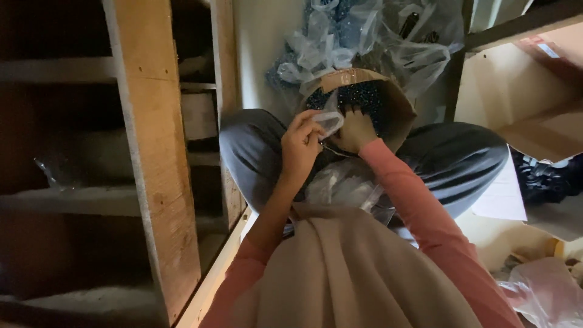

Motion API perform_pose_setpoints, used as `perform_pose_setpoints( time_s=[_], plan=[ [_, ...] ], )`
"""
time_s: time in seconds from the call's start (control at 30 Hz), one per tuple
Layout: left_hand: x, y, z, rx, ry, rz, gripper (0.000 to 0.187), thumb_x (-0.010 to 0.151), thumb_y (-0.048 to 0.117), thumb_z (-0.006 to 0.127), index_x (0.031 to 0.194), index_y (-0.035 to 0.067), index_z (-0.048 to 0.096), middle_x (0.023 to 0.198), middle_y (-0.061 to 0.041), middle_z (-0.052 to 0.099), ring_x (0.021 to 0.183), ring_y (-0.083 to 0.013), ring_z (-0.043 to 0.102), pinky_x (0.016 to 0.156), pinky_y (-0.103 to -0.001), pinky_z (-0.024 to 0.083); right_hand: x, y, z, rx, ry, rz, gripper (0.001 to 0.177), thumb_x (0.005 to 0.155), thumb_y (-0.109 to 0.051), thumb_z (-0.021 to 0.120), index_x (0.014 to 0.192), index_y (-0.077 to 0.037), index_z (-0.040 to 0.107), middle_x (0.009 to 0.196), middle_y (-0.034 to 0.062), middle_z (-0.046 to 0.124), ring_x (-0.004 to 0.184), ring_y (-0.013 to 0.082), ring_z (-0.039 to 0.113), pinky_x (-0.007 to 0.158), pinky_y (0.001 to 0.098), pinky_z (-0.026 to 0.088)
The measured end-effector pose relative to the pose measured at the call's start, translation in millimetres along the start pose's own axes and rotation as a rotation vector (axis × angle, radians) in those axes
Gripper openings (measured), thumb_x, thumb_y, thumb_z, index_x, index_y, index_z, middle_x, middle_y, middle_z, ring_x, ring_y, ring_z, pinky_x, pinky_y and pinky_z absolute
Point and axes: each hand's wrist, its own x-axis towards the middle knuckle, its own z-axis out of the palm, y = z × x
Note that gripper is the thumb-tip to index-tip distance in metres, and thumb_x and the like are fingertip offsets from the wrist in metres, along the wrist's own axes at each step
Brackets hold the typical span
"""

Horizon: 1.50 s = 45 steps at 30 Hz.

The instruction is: A person sitting on the floor is filling a paper bag with small blue items taken from plastic packaging.

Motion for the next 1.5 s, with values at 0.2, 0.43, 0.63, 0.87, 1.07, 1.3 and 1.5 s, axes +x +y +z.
perform_pose_setpoints(
  time_s=[0.2,0.43,0.63,0.87,1.07,1.3,1.5],
  plan=[
    [1,6,-7,0.097,0.003,0.039,0.016,0.099,-0.001,0.059,0.106,0.01,0.066,0.108,-0.011,0.068,0.097,-0.0353,0.07,0.078,-0.044,0.06,-31,-22,-50,0.03,-0.09,-0.016,0.076,0.083,-0.05,0.069,0.141,-0.003,0.057,0.127,0.0257,0.06,0.121,0.0468,0.054,0.083,0.0565,0.058],
    [2,-3,-5,0.074,0.002,0.058,0.023,0.1,0.003,0.062,0.123,0.008,0.058,0.116,-0.011,0.059,0.109,-0.0376,0.062,0.086,-0.048,0.057,-51,-19,-41,0.072,-0.209,-0.03,0.071,0.086,-0.041,0.068,0.147,-0.006,0.052,0.129,0.0271,0.06,0.119,0.0479,0.059,0.089,0.0577,0.056],
    [2,-5,-3,0.044,-0.083,0.101,0.026,0.101,0.0,0.06,0.126,0.008,0.058,0.119,-0.012,0.058,0.109,-0.0423,0.061,0.085,-0.052,0.057,-71,-18,-62,0.415,-0.192,-0.04,0.049,0.089,-0.018,0.067,0.133,0.003,0.063,0.115,0.0333,0.07,0.109,0.0518,0.066,0.088,0.0588,0.054],
    [-9,2,-7,0.057,-0.108,0.068,0.029,0.1,0.001,0.059,0.126,0.013,0.059,0.122,-0.01,0.054,0.112,-0.0403,0.061,0.089,-0.053,0.057,-107,-21,-81,1.348,0.071,0.156,0.028,0.094,-0.014,0.061,0.121,-0.008,0.066,0.112,0.0142,0.063,0.106,0.03,0.061,0.093,0.0464,0.051],
    [-15,2,-3,0.071,-0.061,0.12,0.028,0.095,0.001,0.063,0.121,0.012,0.06,0.117,-0.011,0.057,0.11,-0.0421,0.062,0.087,-0.051,0.056,-86,6,-50,2.548,0.014,0.067,0.018,0.09,-0.022,0.06,0.104,-0.012,0.066,0.088,0.0026,0.065,0.074,0.0174,0.063,0.063,0.031,0.053],
    [-22,8,-5,0.089,-0.06,0.134,0.028,0.098,0.001,0.057,0.123,0.012,0.062,0.115,-0.011,0.057,0.1,-0.0385,0.063,0.083,-0.047,0.057,-80,6,-37,2.82,0.129,0.174,0.01,0.087,-0.013,0.063,0.095,-0.007,0.061,0.078,-0.001,0.055,0.072,0.015,0.061,0.062,0.0258,0.051],
    [-31,9,-6,0.032,-0.109,0.106,0.032,0.097,-0.001,0.059,0.127,0.01,0.062,0.12,-0.017,0.059,0.102,-0.0468,0.058,0.077,-0.049,0.059,-96,-14,-43,3.05,0.267,0.357,0.018,0.093,0.003,0.061,0.11,0.007,0.063,0.113,0.0246,0.069,0.11,0.0434,0.066,0.086,0.0482,0.058]
  ],
)
